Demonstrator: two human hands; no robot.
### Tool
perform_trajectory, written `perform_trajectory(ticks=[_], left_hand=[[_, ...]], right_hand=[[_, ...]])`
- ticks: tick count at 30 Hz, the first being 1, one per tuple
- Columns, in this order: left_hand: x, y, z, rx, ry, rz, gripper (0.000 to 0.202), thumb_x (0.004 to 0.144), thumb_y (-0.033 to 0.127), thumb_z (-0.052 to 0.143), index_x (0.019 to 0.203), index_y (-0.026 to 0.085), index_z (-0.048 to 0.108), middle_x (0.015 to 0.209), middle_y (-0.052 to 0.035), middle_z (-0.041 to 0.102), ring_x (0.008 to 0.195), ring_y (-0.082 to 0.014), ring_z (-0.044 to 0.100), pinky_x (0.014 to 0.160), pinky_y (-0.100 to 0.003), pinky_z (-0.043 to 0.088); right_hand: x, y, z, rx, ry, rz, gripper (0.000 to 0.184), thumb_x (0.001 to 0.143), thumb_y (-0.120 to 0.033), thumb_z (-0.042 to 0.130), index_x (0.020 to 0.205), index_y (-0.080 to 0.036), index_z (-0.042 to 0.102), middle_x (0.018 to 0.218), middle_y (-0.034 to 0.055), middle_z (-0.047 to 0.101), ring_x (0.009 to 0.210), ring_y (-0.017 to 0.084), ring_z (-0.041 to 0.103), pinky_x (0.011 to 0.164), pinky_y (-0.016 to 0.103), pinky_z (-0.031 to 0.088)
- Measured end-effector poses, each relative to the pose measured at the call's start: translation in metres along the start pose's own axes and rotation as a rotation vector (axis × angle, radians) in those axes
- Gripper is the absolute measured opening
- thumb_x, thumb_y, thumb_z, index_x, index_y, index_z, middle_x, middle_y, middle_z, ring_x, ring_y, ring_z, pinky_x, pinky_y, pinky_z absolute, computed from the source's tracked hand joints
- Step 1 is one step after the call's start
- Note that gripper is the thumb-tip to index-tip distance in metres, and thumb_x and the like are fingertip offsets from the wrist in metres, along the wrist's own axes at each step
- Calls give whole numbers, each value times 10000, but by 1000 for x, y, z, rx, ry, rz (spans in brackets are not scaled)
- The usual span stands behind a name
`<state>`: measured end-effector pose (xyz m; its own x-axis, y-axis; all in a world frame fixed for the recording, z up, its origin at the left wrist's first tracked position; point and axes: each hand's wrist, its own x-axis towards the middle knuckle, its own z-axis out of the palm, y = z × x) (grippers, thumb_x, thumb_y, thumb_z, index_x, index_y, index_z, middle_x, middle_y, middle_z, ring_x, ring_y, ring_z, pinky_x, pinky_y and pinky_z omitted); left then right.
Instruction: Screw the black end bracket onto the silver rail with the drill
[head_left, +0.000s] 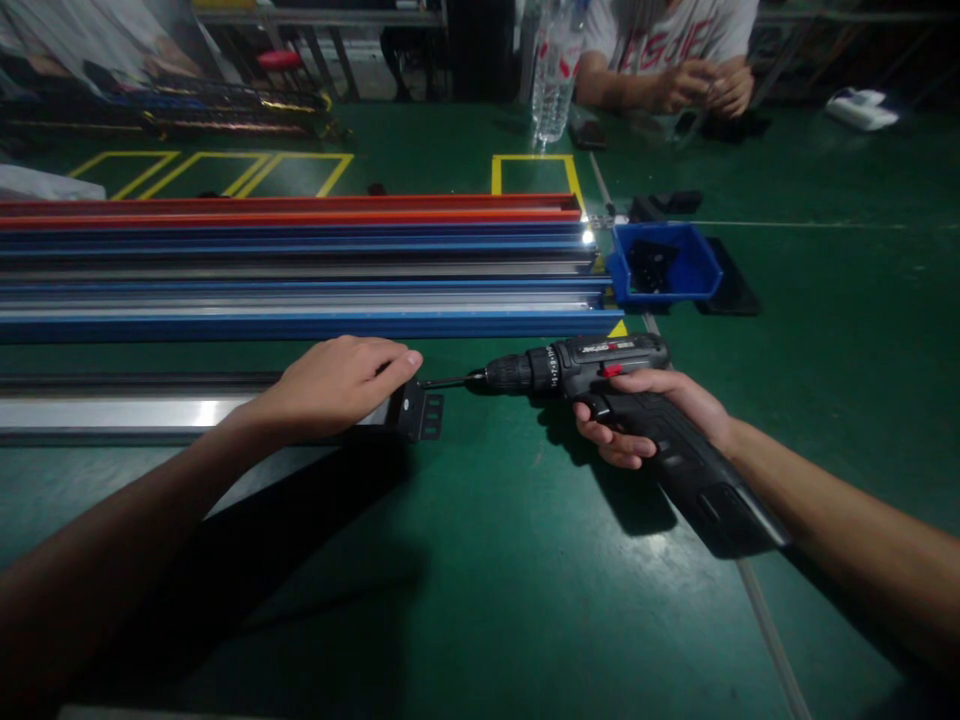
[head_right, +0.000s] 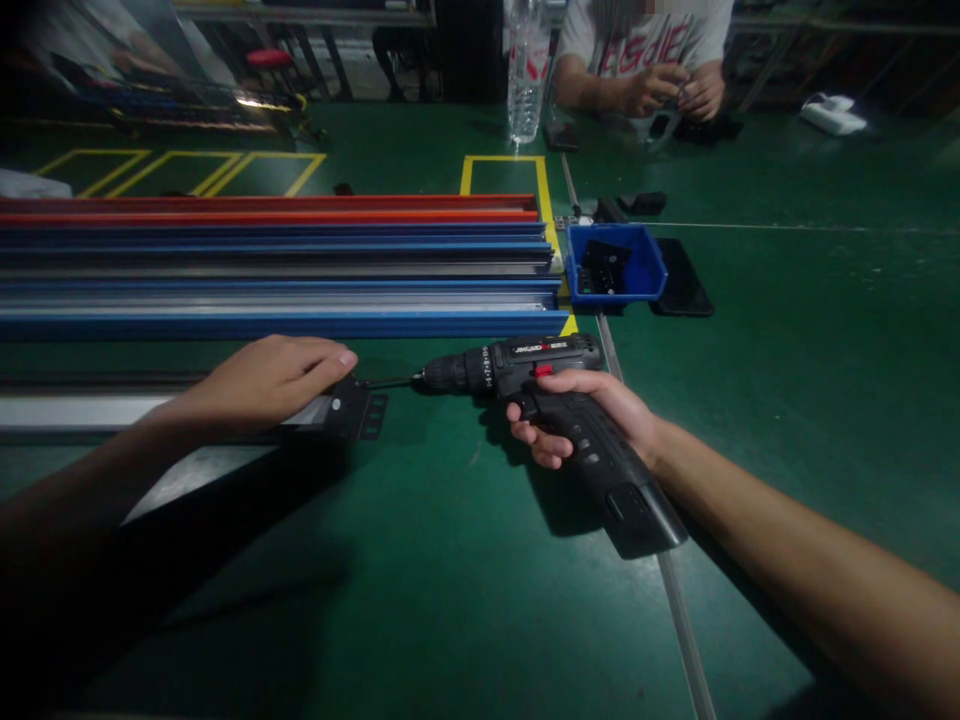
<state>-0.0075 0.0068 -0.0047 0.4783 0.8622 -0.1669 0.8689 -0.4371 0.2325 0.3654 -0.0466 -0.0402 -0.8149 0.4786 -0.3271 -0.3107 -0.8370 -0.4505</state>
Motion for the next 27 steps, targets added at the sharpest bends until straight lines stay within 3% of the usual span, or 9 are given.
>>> perform_trajectory(ticks=[9, 27], left_hand=[[0, 1, 0, -1, 1, -1, 613, 1013, 598, 259, 1098, 236, 747, 1188, -52, 759, 1062, -289, 673, 879, -359, 462], [0, 0, 0, -3, -10, -25, 651, 997, 617, 244, 1124, 229, 751, 1184, -63, 757, 1073, -310, 672, 908, -374, 472]], right_hand=[[0, -1, 2, -17, 64, 19, 351, 930, -340, 522, 1083, -36, 610, 843, 110, 651, 523, 110, 530, 590, 292, 519], [0, -3, 4, -41, 65, 25, 347, 932, -349, 496, 1079, -49, 590, 844, 101, 639, 523, 114, 516, 581, 309, 507]])
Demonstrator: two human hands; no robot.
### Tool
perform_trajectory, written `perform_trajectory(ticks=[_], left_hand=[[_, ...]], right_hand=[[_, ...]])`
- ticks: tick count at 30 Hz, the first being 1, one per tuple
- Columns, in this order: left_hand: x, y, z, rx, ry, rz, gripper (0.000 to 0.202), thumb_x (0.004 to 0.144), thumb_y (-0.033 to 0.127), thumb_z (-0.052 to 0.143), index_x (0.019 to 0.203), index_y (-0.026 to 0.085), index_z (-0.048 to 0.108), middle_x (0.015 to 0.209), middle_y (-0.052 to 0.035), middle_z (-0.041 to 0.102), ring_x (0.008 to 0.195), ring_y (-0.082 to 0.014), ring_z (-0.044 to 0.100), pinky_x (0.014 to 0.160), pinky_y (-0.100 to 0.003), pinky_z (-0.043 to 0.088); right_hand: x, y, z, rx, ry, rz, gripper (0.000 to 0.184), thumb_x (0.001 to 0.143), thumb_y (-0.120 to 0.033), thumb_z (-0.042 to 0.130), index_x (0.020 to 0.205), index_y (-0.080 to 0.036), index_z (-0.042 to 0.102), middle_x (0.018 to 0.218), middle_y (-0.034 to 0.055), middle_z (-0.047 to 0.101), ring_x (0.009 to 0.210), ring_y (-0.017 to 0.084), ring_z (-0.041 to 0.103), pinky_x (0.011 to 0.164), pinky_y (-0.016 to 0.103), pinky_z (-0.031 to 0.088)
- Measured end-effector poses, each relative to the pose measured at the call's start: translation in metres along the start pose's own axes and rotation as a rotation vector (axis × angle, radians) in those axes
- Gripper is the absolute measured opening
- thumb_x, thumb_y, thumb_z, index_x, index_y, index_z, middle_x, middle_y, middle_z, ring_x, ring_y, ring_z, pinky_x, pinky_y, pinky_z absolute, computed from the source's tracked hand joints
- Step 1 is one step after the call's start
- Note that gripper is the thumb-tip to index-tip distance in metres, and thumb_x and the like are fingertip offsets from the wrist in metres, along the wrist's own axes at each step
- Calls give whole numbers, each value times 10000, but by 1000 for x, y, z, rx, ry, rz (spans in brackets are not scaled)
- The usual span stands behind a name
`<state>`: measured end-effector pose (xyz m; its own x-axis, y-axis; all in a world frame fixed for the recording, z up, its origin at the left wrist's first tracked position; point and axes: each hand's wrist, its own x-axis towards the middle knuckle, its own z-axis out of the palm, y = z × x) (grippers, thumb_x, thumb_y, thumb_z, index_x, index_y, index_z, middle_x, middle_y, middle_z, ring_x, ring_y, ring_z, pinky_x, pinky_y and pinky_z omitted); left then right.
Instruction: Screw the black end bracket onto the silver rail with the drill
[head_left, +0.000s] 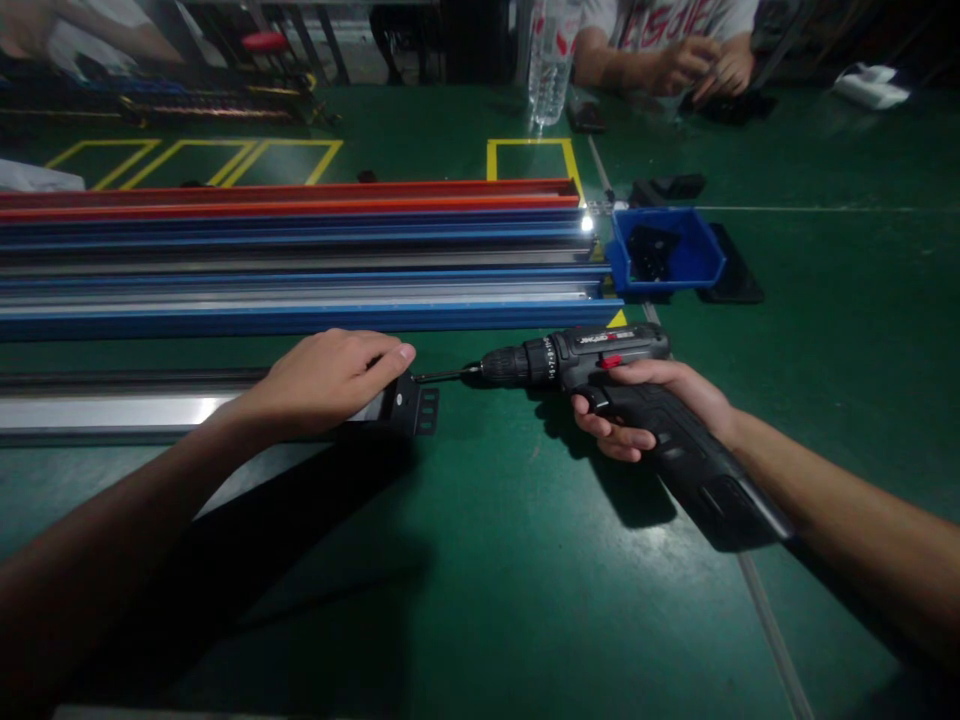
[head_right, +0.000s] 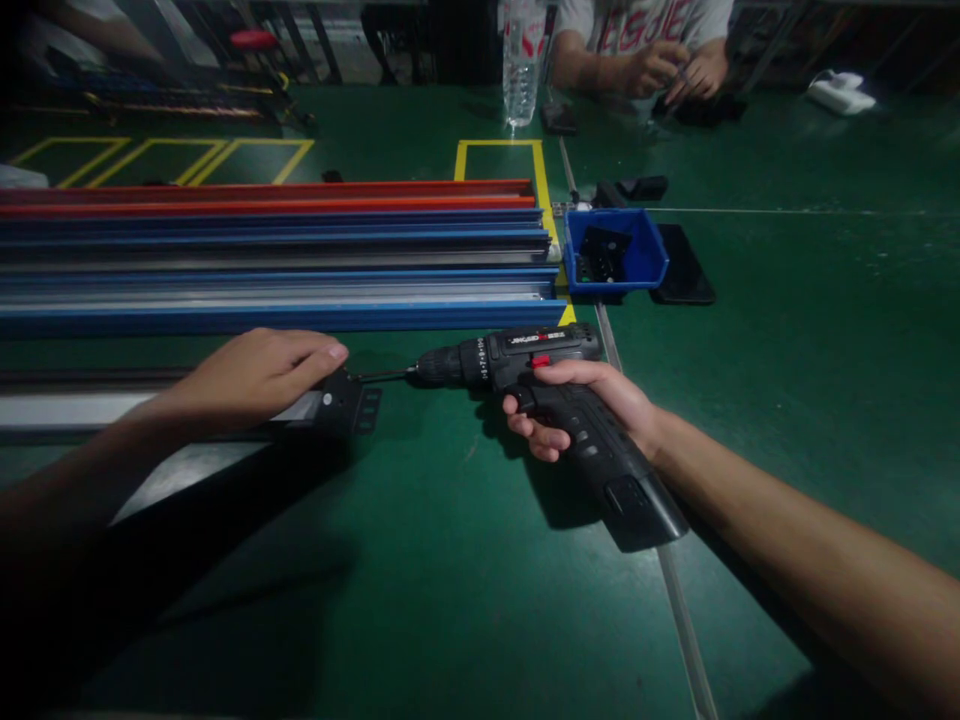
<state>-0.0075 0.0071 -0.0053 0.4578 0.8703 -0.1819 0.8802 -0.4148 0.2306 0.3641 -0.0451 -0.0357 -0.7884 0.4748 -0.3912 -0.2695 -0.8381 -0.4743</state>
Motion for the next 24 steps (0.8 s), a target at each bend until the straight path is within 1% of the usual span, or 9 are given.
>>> perform_trajectory(ticks=[4, 8, 14, 19, 24], left_hand=[[0, -2, 1, -3, 6, -1, 666, 999, 626, 241, 1124, 220, 753, 1200, -74, 752, 1097, -323, 666, 944, -401, 474], [0, -3, 2, -6, 7, 10, 674, 1003, 623, 241, 1152, 204, 748, 1214, -93, 746, 1130, -327, 655, 957, -416, 473], [0, -1, 0, -1, 4, 1, 664, 997, 620, 255, 1161, 214, 754, 1180, -91, 751, 1102, -326, 656, 949, -413, 483], [0, 1, -1, 4, 1, -11, 655, 997, 601, 257, 1172, 211, 753, 1170, -88, 753, 1079, -323, 659, 947, -417, 484], [0, 1, 1, 27, 6, -5, 666, 998, 596, 248, 1189, 199, 748, 1196, -98, 747, 1124, -329, 649, 960, -418, 475]], right_hand=[[-1, 0, 1, -17, 16, 1, 340, 942, -348, 479, 1078, -59, 595, 842, 95, 641, 520, 114, 511, 581, 308, 500], [0, 0, 1, -1, 1, 3, 340, 934, -345, 499, 1075, -54, 604, 843, 101, 651, 530, 116, 528, 591, 300, 508], [-1, 0, 0, 17, -22, -3, 342, 937, -339, 510, 1091, -45, 591, 857, 111, 658, 544, 113, 554, 611, 288, 518], [-1, 1, -3, 43, -55, -4, 356, 957, -331, 489, 1115, -27, 588, 885, 117, 661, 567, 110, 585, 644, 279, 527], [1, 2, -7, 67, -138, -16, 386, 971, -349, 494, 1139, -9, 567, 906, 128, 667, 589, 113, 607, 657, 275, 543]])
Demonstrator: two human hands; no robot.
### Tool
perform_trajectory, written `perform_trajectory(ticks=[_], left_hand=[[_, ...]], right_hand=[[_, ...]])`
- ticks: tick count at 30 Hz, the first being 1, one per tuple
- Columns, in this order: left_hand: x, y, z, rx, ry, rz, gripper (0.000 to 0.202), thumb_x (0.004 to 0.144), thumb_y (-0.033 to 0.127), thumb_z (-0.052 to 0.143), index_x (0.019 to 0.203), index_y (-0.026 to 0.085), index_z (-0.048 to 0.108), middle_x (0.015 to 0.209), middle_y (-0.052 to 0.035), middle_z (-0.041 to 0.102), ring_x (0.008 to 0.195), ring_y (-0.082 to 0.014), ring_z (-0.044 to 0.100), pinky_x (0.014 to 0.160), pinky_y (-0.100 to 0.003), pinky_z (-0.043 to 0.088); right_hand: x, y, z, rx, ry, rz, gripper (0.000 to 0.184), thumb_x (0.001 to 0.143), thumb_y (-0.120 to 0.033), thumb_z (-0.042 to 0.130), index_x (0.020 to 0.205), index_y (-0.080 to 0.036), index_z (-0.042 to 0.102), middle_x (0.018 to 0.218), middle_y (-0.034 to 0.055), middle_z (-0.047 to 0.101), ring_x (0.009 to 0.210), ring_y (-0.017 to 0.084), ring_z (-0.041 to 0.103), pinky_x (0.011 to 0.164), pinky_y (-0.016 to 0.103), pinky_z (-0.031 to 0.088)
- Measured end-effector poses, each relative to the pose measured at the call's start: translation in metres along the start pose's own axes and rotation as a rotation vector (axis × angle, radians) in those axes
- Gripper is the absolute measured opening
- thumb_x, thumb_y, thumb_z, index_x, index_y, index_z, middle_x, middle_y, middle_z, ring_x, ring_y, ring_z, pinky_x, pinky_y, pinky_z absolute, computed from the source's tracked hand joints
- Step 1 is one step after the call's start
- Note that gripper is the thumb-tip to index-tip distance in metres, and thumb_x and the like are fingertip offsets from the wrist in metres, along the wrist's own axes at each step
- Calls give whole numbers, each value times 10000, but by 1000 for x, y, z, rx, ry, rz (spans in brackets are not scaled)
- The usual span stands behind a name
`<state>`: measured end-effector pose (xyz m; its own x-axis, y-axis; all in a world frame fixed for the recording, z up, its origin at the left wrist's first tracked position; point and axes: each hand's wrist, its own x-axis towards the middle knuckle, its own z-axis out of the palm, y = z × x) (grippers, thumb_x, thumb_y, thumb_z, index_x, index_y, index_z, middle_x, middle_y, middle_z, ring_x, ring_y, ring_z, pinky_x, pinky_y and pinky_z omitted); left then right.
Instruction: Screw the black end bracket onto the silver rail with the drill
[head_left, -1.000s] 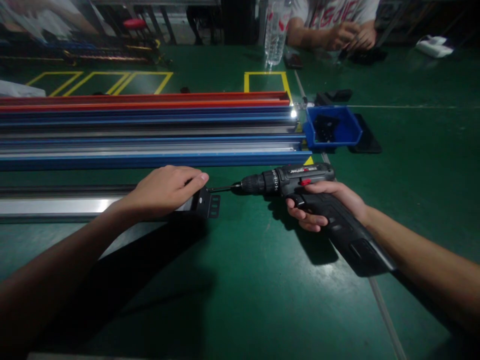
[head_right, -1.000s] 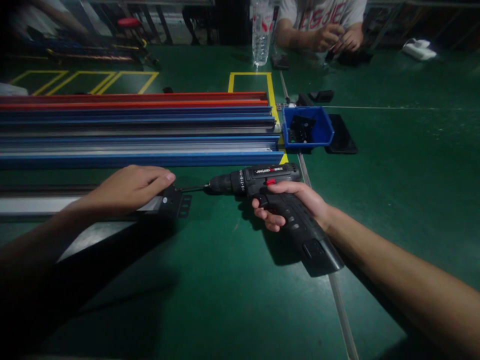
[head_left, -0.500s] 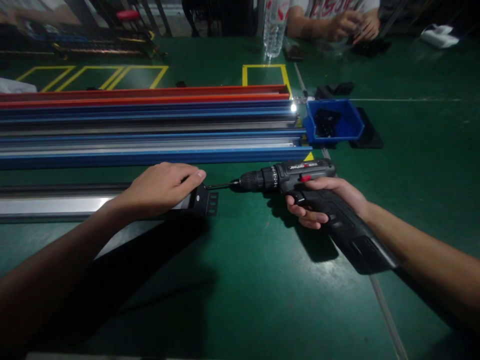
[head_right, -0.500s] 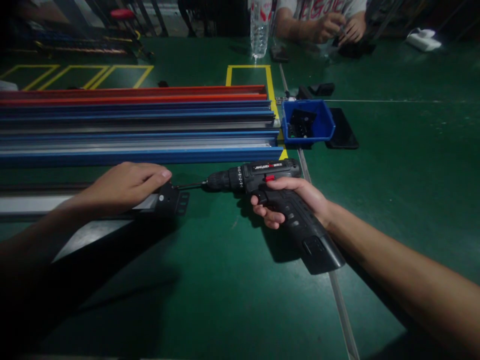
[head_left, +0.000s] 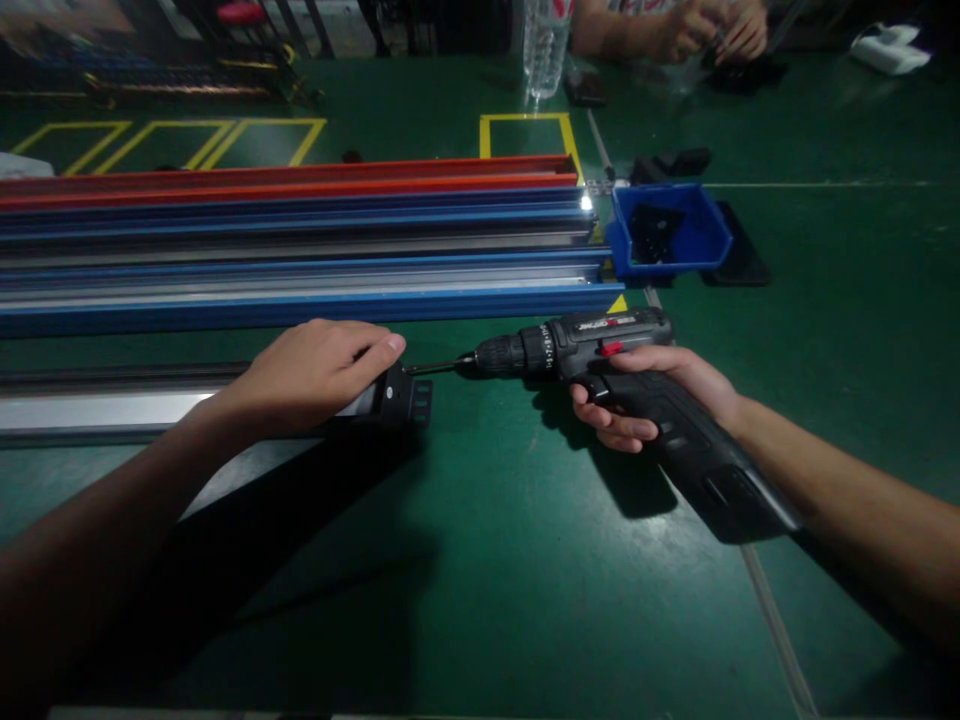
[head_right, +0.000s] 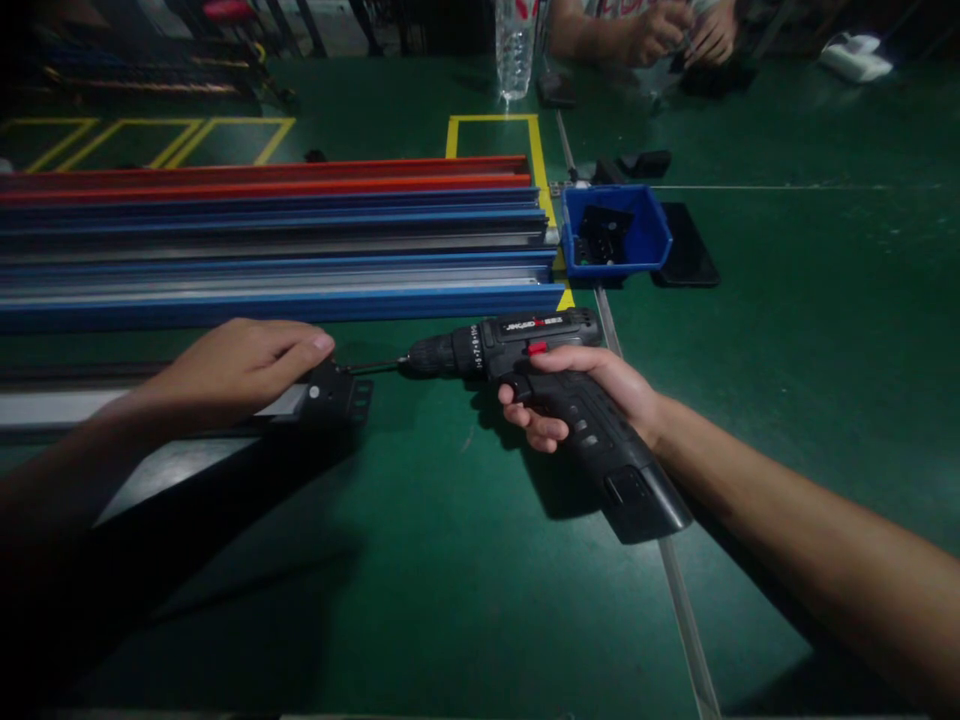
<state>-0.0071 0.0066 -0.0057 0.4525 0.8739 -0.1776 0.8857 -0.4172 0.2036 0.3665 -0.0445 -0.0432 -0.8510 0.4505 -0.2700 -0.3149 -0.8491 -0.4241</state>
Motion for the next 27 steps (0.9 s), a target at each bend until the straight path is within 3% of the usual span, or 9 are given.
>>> perform_trajectory(ticks=[27], left_hand=[[1, 1, -1, -10, -12, 39, 634, 1019, 590, 239, 1118, 213, 739, 1196, -68, 752, 1082, -296, 672, 898, -372, 467]], right_hand=[[-1, 0, 6, -33, 119, 3, 377, 933, -350, 541, 1095, -19, 620, 858, 115, 663, 542, 110, 559, 612, 282, 520]])
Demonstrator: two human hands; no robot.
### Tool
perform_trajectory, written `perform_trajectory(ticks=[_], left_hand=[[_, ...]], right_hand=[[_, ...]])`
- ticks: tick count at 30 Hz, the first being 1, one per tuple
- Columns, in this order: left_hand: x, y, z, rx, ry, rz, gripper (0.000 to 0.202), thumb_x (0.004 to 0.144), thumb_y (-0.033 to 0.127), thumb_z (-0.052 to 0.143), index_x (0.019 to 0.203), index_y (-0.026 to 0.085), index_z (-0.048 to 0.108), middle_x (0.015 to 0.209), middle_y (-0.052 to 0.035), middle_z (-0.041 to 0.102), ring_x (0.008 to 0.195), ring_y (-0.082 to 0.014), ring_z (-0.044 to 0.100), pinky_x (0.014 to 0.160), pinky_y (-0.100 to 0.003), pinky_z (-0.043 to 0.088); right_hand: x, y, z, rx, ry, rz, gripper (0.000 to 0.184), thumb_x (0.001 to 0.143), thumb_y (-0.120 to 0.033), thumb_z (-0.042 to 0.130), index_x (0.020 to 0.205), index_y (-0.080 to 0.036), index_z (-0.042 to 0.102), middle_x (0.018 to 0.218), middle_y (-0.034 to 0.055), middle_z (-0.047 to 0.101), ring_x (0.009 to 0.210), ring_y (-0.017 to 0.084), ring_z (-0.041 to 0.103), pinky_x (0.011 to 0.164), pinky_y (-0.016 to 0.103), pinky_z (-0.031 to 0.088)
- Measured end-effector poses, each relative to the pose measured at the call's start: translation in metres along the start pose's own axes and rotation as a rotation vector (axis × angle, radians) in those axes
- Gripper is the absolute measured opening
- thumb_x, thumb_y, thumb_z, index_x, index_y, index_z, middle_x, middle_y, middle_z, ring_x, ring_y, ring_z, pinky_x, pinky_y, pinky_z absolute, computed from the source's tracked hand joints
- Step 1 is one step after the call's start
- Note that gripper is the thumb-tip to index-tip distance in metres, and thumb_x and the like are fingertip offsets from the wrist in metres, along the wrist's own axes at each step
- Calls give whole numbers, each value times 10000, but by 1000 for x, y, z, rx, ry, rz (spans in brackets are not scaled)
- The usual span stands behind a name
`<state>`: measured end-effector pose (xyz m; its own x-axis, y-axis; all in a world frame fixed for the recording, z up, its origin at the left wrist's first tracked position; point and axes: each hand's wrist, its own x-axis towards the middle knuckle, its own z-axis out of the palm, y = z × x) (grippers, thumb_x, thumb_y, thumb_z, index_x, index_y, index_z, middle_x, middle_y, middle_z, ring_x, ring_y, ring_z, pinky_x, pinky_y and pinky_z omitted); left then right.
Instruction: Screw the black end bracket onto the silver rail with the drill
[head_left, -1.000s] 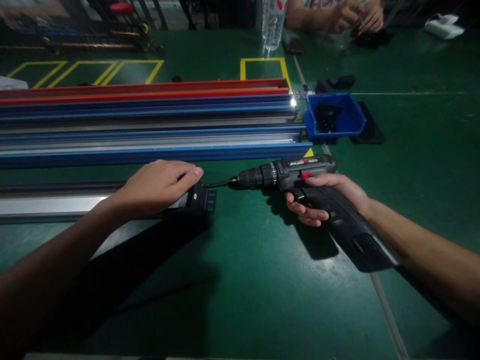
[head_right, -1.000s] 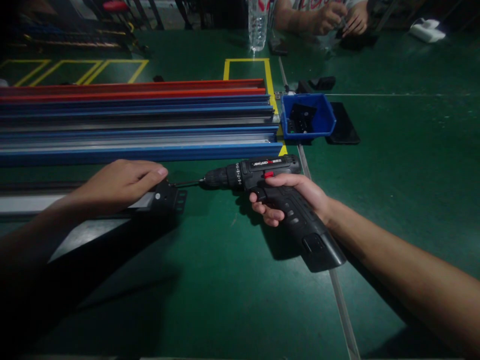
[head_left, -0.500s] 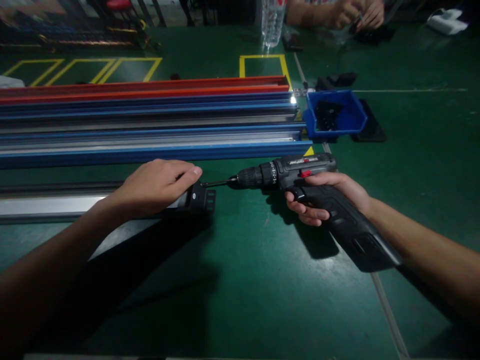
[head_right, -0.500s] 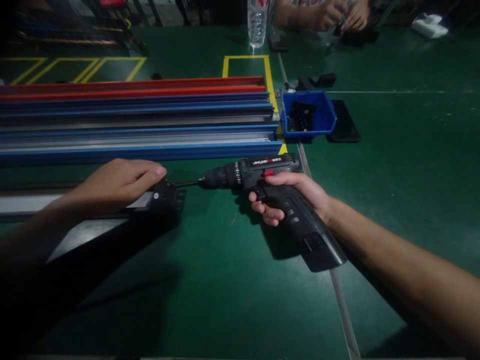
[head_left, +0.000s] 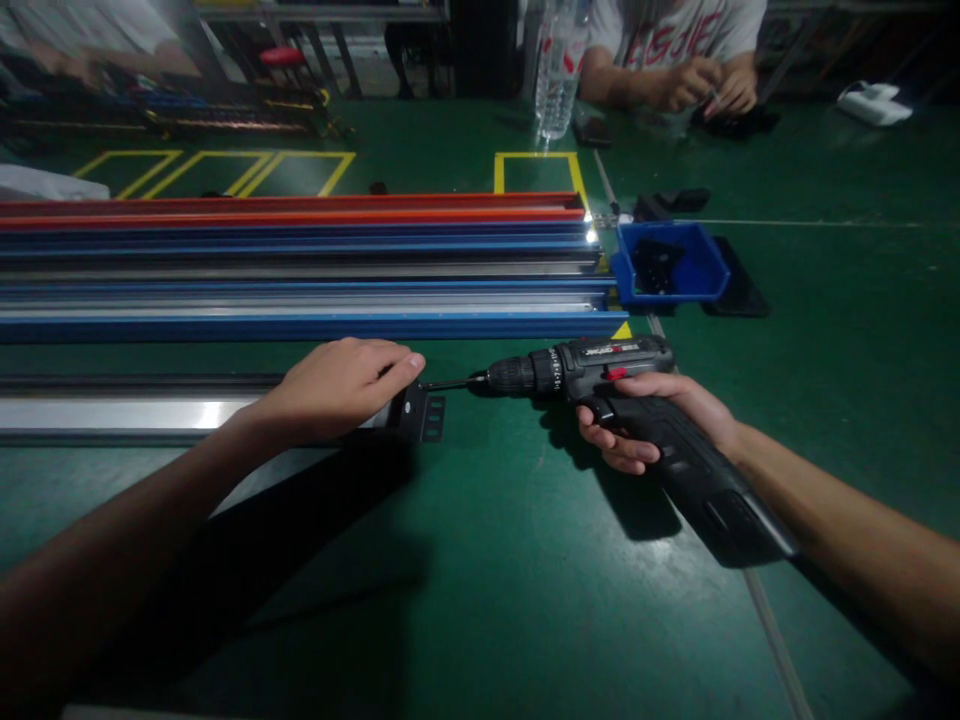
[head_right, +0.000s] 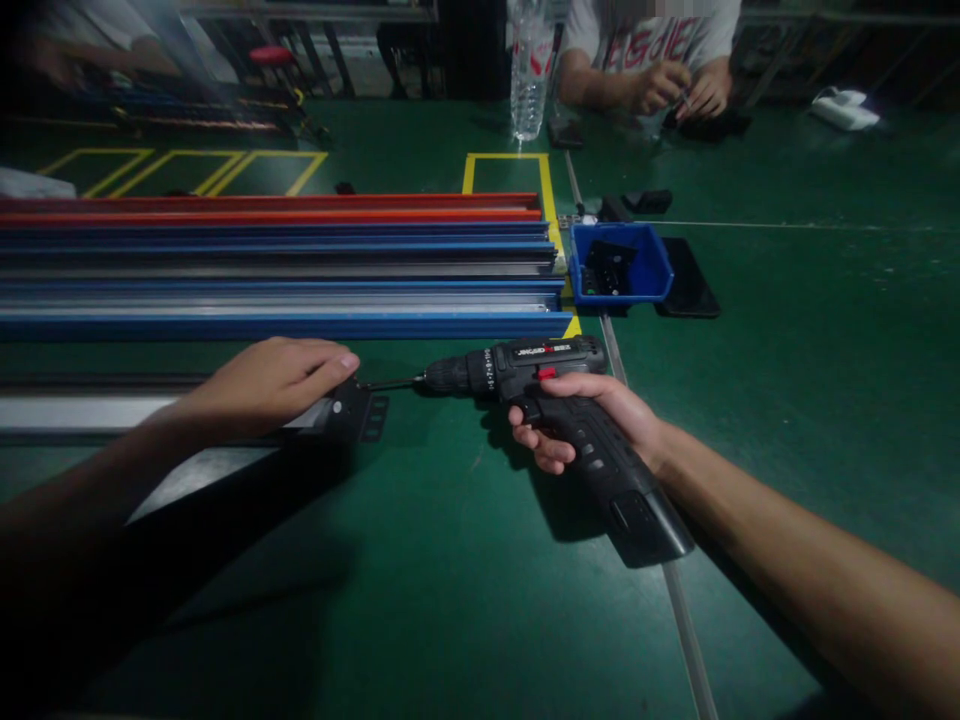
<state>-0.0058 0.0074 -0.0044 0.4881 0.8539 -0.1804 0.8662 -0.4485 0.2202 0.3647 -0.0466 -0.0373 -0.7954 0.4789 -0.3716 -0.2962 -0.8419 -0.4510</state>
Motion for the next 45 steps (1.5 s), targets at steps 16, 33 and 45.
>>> perform_trajectory(ticks=[16, 33, 45], left_hand=[[0, -1, 1, -10, 7, 0, 641, 1021, 597, 239, 1146, 218, 741, 1226, -61, 748, 1109, -305, 670, 914, -391, 472], [-1, 1, -2, -16, -2, -10, 634, 1015, 585, 252, 1147, 210, 746, 1243, -74, 744, 1132, -309, 664, 928, -381, 475], [0, -1, -1, 9, -12, -3, 636, 1022, 597, 233, 1138, 222, 733, 1233, -69, 746, 1111, -297, 667, 895, -371, 464]], right_hand=[[1, 1, -1, 18, -5, 2, 391, 930, -349, 542, 1100, -10, 636, 865, 120, 666, 553, 113, 571, 619, 283, 529], [1, 1, -1, 12, -18, -6, 377, 941, -350, 532, 1098, -21, 627, 867, 123, 672, 555, 116, 564, 612, 290, 533], [0, 0, 0, 9, -2, 3, 371, 933, -355, 531, 1079, -27, 625, 848, 115, 655, 543, 113, 547, 606, 286, 520]])
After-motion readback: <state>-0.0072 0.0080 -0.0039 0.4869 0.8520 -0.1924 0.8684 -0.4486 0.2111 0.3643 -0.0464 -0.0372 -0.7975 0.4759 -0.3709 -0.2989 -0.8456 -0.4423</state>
